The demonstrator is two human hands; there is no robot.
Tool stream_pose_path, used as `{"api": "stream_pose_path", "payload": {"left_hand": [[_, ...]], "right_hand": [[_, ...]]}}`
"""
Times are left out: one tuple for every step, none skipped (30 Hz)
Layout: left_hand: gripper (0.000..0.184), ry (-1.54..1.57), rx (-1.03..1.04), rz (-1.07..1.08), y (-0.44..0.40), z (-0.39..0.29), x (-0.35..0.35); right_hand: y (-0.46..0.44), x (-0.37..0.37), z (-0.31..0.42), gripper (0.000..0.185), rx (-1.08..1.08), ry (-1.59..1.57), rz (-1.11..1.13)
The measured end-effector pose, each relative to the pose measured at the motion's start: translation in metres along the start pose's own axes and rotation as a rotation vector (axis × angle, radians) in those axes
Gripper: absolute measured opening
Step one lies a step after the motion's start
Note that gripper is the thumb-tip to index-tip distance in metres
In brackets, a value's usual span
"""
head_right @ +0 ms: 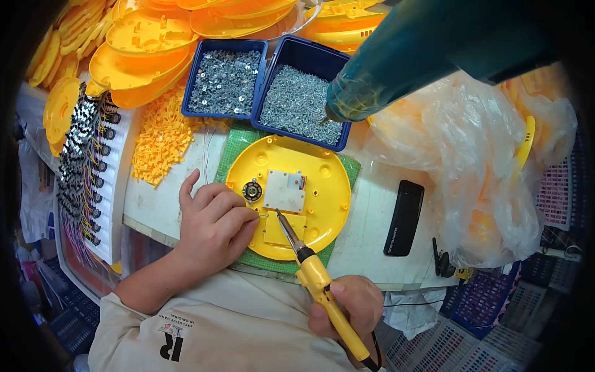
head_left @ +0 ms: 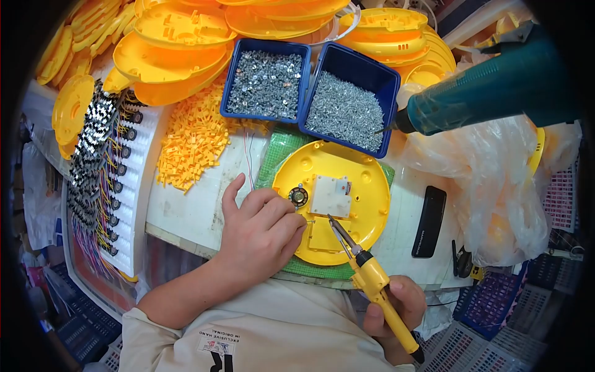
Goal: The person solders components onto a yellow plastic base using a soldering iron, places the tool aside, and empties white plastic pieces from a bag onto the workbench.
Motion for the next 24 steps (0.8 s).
{"api": "stream_pose_path", "payload": {"left_hand": [[0.014, -0.004, 0.003, 0.003, 0.001, 0.001, 0.001], [0.014, -0.009, 0.006, 0.005, 0.001, 0.001, 0.001], [0.014, 0.008, -0.005, 0.015, 0.001, 0.001, 0.000], [0.015, 0.024, -0.016, 0.024, 0.000, -0.001, -0.003], [0.016, 0.038, -0.027, 0.032, -0.002, -0.001, -0.008], [0.017, 0.045, -0.047, 0.002, -0.003, 0.001, -0.021], [0.019, 0.053, -0.067, -0.026, -0.006, 0.005, -0.039], [0.020, 0.062, -0.086, -0.054, -0.009, 0.011, -0.054], [0.022, 0.093, -0.097, -0.064, -0.011, 0.022, -0.064], [0.023, 0.123, -0.107, -0.076, -0.013, 0.037, -0.074], [0.024, 0.154, -0.117, -0.090, -0.015, 0.048, -0.083], [0.024, 0.087, -0.041, -0.006, -0.022, 0.047, -0.086], [0.024, 0.017, 0.034, 0.078, -0.027, 0.046, -0.088], [0.024, -0.052, 0.110, 0.164, -0.030, 0.042, -0.086], [0.025, -0.073, 0.140, 0.259, -0.030, 0.040, -0.079], [0.025, -0.093, 0.169, 0.353, -0.030, 0.039, -0.071], [0.026, -0.113, 0.200, 0.447, -0.029, 0.038, -0.063], [0.023, -0.156, 0.218, 0.493, -0.028, 0.037, -0.057], [0.022, -0.173, 0.231, 0.508, -0.028, 0.036, -0.055], [0.021, -0.188, 0.244, 0.522, -0.026, 0.035, -0.053], [0.019, -0.200, 0.256, 0.538, -0.023, 0.034, -0.050], [0.018, -0.206, 0.257, 0.531, -0.021, 0.033, -0.049], [0.017, -0.216, 0.259, 0.523, -0.018, 0.034, -0.049], [0.016, -0.227, 0.261, 0.515, -0.017, 0.033, -0.049]], "right_hand": [[0.000, 0.000, -0.001, 0.049, 0.000, -0.010, -0.003], [-0.001, -0.001, 0.000, 0.048, -0.009, -0.009, -0.026], [-0.002, -0.001, 0.000, 0.047, -0.017, -0.008, -0.049], [-0.006, -0.002, 0.000, 0.044, -0.034, 0.004, -0.094], [-0.006, -0.002, -0.002, 0.044, -0.040, -0.014, -0.119], [-0.006, -0.001, -0.003, 0.043, -0.046, -0.032, -0.143], [0.001, 0.000, -0.008, 0.043, -0.036, -0.078, -0.146], [0.005, 0.000, -0.010, 0.044, -0.023, -0.107, -0.156], [0.008, 0.000, -0.012, 0.045, -0.010, -0.137, -0.166], [0.009, -0.001, -0.013, 0.045, 0.004, -0.149, -0.184], [0.010, -0.001, -0.014, 0.046, 0.015, -0.161, -0.194], [0.012, -0.002, -0.015, 0.046, 0.027, -0.172, -0.205], [0.013, -0.001, -0.016, 0.047, 0.036, -0.184, -0.209], [0.013, -0.001, -0.016, 0.048, 0.042, -0.191, -0.211], [0.014, -0.001, -0.017, 0.048, 0.048, -0.199, -0.212], [0.014, -0.001, -0.016, 0.049, 0.050, -0.202, -0.210], [0.014, -0.001, -0.016, 0.049, 0.050, -0.206, -0.206], [0.015, -0.001, -0.016, 0.050, 0.050, -0.211, -0.203], [0.016, -0.001, -0.016, 0.050, 0.049, -0.217, -0.197], [0.018, -0.002, -0.017, 0.050, 0.067, -0.238, -0.210], [0.021, -0.003, -0.018, 0.050, 0.085, -0.258, -0.223], [0.025, -0.001, -0.019, 0.050, 0.124, -0.292, -0.256], [0.030, -0.001, -0.021, 0.051, 0.177, -0.318, -0.283], [0.034, -0.002, -0.022, 0.052, 0.229, -0.344, -0.311]]}}
Point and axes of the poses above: each hand's wrist, its own y-axis away from the middle knuckle, its own x-axis out of the palm, z = x × y, the point moved 7 cm from there along -y, towards the middle knuckle, and after that the axes turned 13 degrees about z, right-handed, at the moved point
